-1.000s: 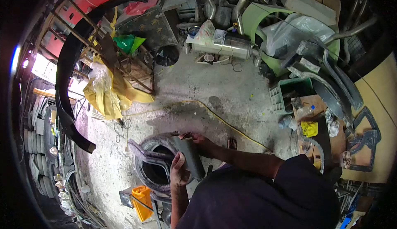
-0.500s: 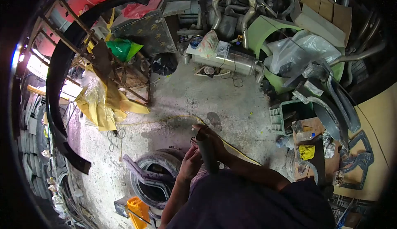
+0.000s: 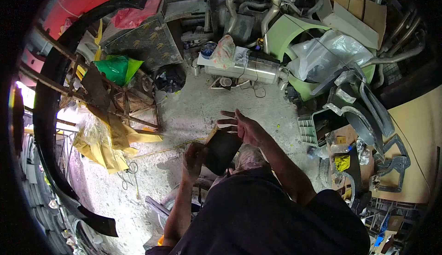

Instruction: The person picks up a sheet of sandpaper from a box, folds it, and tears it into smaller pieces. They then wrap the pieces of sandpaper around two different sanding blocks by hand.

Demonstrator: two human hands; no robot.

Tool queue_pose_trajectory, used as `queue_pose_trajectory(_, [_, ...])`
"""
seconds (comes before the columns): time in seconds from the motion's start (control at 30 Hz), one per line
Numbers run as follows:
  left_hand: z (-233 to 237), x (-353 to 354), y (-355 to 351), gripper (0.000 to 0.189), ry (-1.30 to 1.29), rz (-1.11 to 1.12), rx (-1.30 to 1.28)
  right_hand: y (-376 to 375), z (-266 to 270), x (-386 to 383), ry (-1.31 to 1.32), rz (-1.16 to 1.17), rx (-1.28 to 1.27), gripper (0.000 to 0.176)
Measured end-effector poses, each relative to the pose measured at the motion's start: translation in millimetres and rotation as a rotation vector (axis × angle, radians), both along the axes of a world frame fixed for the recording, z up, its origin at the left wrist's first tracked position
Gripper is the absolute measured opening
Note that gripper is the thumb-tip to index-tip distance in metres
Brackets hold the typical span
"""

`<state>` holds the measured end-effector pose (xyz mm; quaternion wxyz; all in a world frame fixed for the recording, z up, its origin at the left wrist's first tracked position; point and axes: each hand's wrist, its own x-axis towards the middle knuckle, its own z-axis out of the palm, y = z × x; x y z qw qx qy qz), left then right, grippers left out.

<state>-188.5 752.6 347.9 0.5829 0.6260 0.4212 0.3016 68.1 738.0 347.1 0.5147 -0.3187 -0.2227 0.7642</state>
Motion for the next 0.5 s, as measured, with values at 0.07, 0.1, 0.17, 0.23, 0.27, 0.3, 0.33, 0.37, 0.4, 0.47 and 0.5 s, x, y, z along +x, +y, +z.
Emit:
queue_pose_trajectory(0.07, [0.1, 2.3, 21.6, 0.012, 0.023, -0.009, 0.005, 18.8, 2.4, 4.2, -0.059, 0.059, 0.029, 0.068])
queue_pose_trajectory(0.1, [0.2, 2.4, 29.8, 0.014, 0.042, -0.016, 0.018, 28.0, 2.4, 4.0, -0.121, 0.12, 0.066, 0.072])
queue_pose_trajectory(0.17, [3.7, 7.4, 49.3, 0.012, 0.09, -0.005, 0.07, 51.8, -1.0, 3.1, -0.199, 0.183, 0.072, 0.071])
queue_pose_trajectory(0.23, [0.5, 14.5, 73.6, 0.011, 0.137, 0.02, 0.123, 78.0, 3.2, 4.7, -0.602, 0.304, 0.391, 0.069])
queue_pose_trajectory(0.27, [-5.1, 17.6, 83.9, 0.008, 0.152, 0.056, 0.146, 88.0, 5.9, 2.4, -0.536, 0.239, 0.403, 0.062])
queue_pose_trajectory(0.3, [-3.5, 23.1, 94.1, 0.006, 0.167, 0.093, 0.166, 100.7, -1.4, 5.9, -0.522, 0.261, 0.401, 0.062])
queue_pose_trajectory(0.33, [0.1, 27.8, 105.0, 0.006, 0.179, 0.112, 0.157, 115.2, -13.3, 10.9, -0.5, 0.224, 0.324, 0.057])
queue_pose_trajectory(0.37, [5.4, 32.4, 117.3, 0.004, 0.164, 0.113, 0.194, 130.3, -23.6, 16.1, -0.479, 0.184, 0.248, 0.052])
queue_pose_trajectory(0.4, [10.2, 37.4, 129.8, 0.003, 0.151, 0.11, 0.23, 145.7, -30.6, 21.4, -0.464, 0.2, 0.244, 0.052])
queue_pose_trajectory(0.47, [8.7, 48.3, 151.3, 0.004, 0.14, 0.151, 0.193, 174.2, -42.1, 34.6, -0.103, 0.212, -0.147, 0.041])
queue_pose_trajectory(0.5, [7.9, 54.4, 159.5, 0.004, 0.111, 0.178, 0.169, 185.7, -39.8, 37.4, -0.097, 0.226, -0.159, 0.041])
